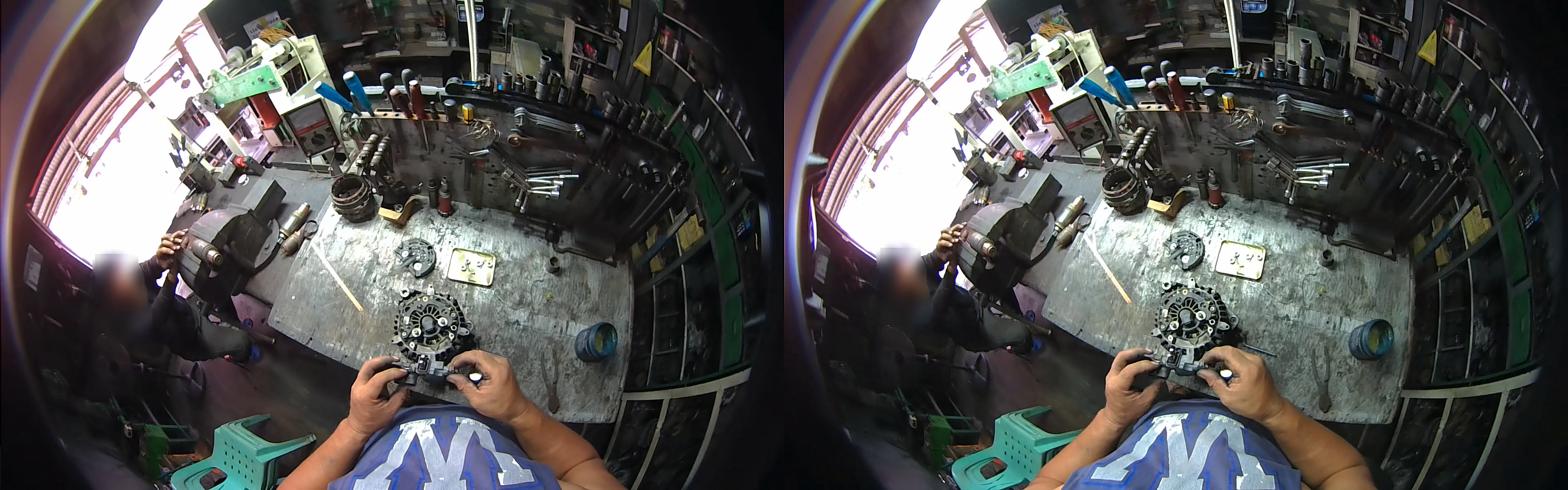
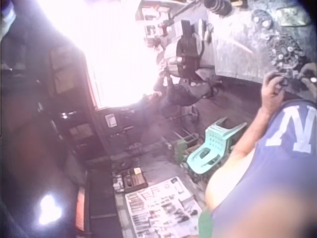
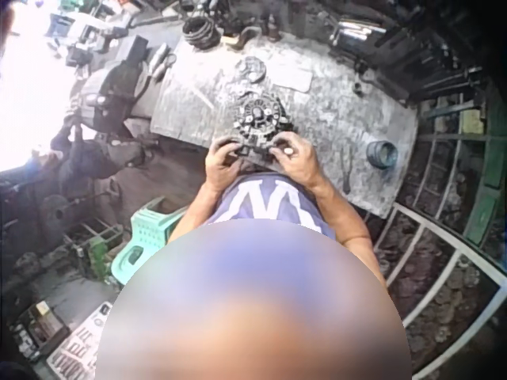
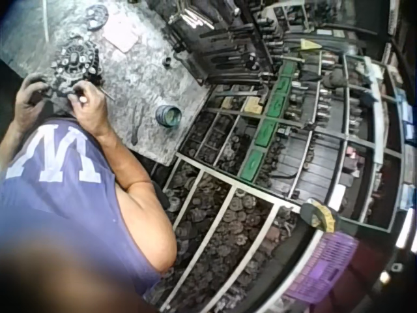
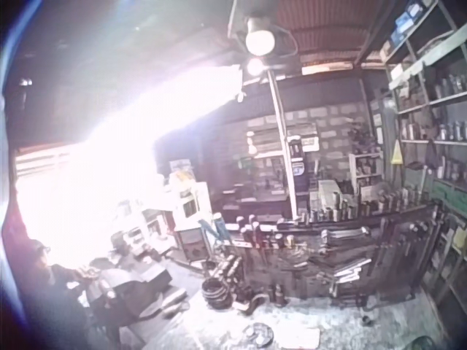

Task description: The person uses a screwdriver to remove screws from a circular mechanical assembly on a workbench, then separates and inspects the components. The person places removed parts on the bench and continues disassembly.

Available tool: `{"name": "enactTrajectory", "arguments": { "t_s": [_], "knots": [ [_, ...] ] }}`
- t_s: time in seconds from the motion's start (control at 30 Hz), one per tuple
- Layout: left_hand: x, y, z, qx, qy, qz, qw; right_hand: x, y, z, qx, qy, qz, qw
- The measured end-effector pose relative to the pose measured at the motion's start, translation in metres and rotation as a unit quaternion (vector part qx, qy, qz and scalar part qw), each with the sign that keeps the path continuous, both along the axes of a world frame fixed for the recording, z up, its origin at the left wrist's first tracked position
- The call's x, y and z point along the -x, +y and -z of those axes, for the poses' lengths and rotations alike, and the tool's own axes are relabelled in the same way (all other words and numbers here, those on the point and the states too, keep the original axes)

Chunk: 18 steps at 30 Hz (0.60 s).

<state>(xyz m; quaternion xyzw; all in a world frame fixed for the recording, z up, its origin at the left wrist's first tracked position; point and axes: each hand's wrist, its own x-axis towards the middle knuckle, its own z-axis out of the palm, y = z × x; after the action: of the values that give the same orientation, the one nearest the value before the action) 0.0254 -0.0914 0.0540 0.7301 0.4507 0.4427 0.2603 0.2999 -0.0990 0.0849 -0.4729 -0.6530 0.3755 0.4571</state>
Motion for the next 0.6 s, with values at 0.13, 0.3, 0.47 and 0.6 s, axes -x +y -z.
{"name": "enactTrajectory", "arguments": {
  "t_s": [0.13,0.3,0.47,0.6],
  "knots": [
    [0.004,0.001,-0.002,-0.022,-0.006,-0.003,1.0,0.005,0.001,-0.003,-0.027,-0.002,-0.007,1.0],
    [0.01,0.006,0.001,-0.109,0.008,0.004,0.994,0.011,0.002,-0.003,-0.099,0.001,-0.03,0.995],
    [0.023,0.012,0.007,-0.239,0.049,0.004,0.97,0.013,0.002,-0.013,-0.179,-0.037,-0.075,0.98],
    [0.022,0.019,0.01,-0.254,0.048,0.01,0.966,0.01,0.003,-0.024,-0.263,-0.099,-0.074,0.957]
  ]
}}
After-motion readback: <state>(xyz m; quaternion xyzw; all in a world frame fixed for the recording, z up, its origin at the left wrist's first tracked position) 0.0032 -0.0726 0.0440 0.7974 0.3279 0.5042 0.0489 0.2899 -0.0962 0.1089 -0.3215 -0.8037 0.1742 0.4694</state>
